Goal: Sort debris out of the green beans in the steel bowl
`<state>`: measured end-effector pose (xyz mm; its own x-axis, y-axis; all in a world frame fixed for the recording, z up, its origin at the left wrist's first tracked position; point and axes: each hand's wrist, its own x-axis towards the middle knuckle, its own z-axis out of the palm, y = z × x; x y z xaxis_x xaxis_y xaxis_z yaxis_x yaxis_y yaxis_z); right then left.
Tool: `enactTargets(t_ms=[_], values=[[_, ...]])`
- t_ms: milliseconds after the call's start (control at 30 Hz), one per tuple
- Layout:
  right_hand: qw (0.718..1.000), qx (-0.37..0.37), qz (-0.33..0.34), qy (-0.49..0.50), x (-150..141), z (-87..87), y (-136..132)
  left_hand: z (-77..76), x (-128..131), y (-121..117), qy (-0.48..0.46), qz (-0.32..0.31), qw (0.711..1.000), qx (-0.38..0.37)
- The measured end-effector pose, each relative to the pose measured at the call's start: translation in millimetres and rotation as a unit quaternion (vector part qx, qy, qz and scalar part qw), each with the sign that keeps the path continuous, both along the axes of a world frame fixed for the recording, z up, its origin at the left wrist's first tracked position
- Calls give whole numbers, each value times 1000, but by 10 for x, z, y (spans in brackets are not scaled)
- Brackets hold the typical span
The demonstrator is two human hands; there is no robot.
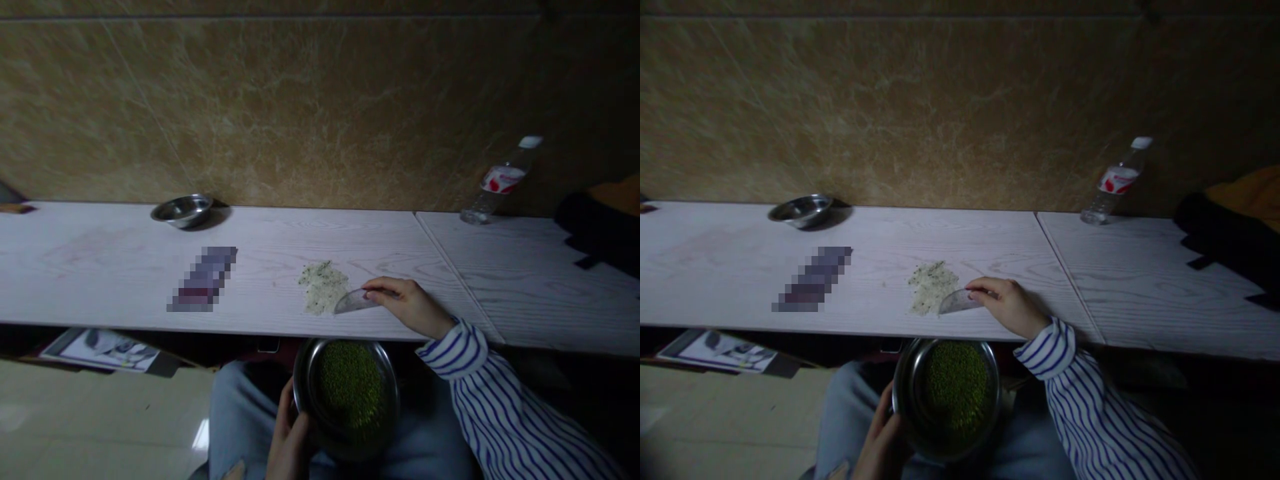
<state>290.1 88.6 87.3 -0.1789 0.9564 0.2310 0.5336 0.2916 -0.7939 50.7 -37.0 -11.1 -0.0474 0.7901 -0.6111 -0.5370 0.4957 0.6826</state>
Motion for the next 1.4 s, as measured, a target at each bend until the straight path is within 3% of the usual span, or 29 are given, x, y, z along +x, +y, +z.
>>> enactTargets(t_ms=[167,433,800,1400], values=[[999,3,-14,34,10,-12,100,-75,2,-5,1,5,1000,-8],[980,-18,-147,130,204,-87,204,-39,15,-16,-5,16,1000,7],[975,-112,-141,132,30,-20,81,101,48,-35,17,20,1000,0],[987,-70,-82,116,63,-16,-104,196,70,-79,18,8,1000,6]])
